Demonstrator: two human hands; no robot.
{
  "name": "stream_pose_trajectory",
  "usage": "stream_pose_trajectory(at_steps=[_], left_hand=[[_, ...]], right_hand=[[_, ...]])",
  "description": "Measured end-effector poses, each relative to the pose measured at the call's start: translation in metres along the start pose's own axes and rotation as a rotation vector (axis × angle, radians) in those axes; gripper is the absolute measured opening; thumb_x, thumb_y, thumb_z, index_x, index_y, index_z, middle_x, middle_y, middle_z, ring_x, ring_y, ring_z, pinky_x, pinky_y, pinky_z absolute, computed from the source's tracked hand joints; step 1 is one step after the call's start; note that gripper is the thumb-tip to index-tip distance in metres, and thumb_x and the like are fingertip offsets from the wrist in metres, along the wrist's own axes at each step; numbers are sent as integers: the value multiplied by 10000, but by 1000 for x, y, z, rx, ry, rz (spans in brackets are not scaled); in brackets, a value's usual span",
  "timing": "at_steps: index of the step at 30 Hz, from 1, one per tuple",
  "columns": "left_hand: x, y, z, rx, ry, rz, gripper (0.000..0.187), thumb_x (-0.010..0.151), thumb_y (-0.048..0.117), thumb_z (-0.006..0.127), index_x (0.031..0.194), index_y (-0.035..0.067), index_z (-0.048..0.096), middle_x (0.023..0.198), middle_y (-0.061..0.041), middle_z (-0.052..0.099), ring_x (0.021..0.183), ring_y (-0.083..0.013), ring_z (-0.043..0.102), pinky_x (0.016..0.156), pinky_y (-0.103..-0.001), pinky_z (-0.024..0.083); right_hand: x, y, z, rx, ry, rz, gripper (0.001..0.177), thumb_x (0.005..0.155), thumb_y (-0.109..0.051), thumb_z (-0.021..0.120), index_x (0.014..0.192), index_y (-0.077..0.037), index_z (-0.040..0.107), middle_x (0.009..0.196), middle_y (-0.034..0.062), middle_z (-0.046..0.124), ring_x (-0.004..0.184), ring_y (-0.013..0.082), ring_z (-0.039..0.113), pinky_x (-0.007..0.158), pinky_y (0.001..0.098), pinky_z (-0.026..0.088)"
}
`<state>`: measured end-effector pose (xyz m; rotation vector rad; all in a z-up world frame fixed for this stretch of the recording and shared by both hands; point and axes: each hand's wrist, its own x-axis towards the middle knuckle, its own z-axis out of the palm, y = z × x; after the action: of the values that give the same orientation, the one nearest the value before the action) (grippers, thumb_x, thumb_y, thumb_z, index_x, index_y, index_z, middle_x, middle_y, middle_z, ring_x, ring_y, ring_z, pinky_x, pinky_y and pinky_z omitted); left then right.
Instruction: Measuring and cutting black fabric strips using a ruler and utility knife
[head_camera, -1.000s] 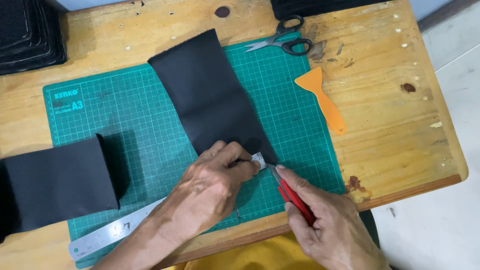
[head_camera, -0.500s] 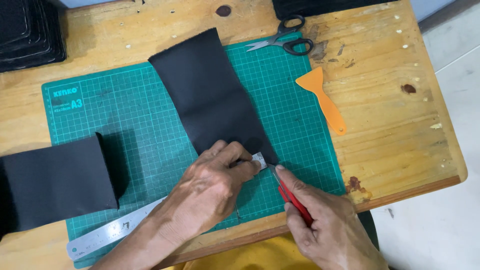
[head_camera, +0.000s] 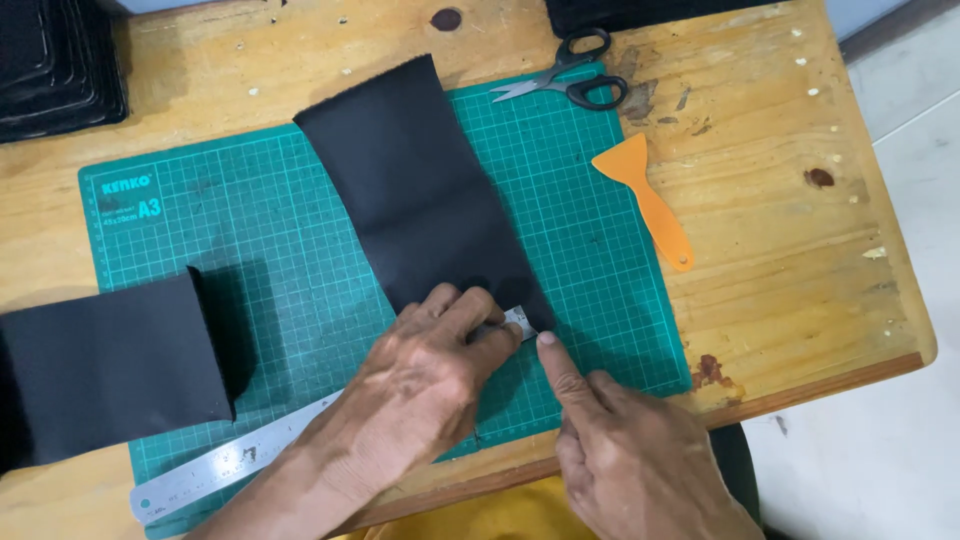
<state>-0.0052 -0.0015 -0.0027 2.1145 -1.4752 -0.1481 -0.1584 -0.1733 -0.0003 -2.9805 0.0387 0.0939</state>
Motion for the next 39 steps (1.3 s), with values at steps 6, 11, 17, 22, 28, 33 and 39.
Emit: stream_pose_trajectory(at_steps=[6, 11, 17, 22, 28, 33, 39], left_hand=[[-1, 1, 0, -41, -15, -37, 372, 824, -76, 616, 1167, 45, 693, 1063, -111, 544, 873, -331, 493, 622, -473, 428], [1, 4, -1, -41, 18, -45, 309, 893, -52, 609, 1166, 48, 712, 1048, -104, 557, 853, -320, 502, 624, -463, 443], [1, 4, -2, -59, 12, -44, 332, 880, -88, 600, 1165, 42, 709, 1053, -107, 558, 855, -315, 496, 623, -455, 443], [1, 3, -2, -59, 2, -30, 393, 845, -102, 592, 1193, 48, 698, 1056, -105, 554, 849, -318, 491, 631, -458, 442], [2, 1, -5, -96, -12, -20, 299, 907, -58, 603, 1177, 22, 703, 1068, -119, 562, 860, -322, 497, 672, -449, 453], [0, 0, -3, -126, -14, -24, 397, 839, -113, 598, 1202, 19, 690, 1071, -124, 563, 847, -319, 491, 668, -436, 454], [1, 0, -4, -145, 1, -29, 376, 890, -69, 582, 1234, 23, 700, 1089, -122, 578, 878, -312, 509, 692, -429, 466]], right_hand=[[-1, -2, 4, -4, -54, -4, 801, 803, -267, 600, 1572, -129, 425, 783, -9, 670, 536, 253, 654, 393, 475, 496], [-1, 1, -1, -17, -60, -32, 818, 784, -265, 613, 1568, -119, 429, 858, 7, 709, 573, 280, 681, 409, 485, 513], [-5, 2, 0, -46, -100, -41, 885, 729, -270, 657, 1565, -97, 422, 783, -18, 679, 500, 266, 655, 375, 482, 503], [-11, 13, -7, -46, -136, -84, 937, 717, -300, 682, 1573, -53, 392, 801, -10, 663, 547, 243, 654, 398, 475, 530], [-16, 14, -31, 263, 31, 83, 700, 831, -241, 641, 1519, -275, 513, 1158, -48, 797, 720, 225, 776, 631, 406, 589], [7, 15, -25, 525, 71, 48, 660, 834, -125, 567, 1493, -160, 539, 1386, 85, 708, 1174, 230, 726, 922, 337, 550], [5, 15, -13, 511, 34, 125, 623, 875, -217, 631, 1492, -206, 544, 1339, 60, 737, 1131, 239, 736, 940, 346, 529]])
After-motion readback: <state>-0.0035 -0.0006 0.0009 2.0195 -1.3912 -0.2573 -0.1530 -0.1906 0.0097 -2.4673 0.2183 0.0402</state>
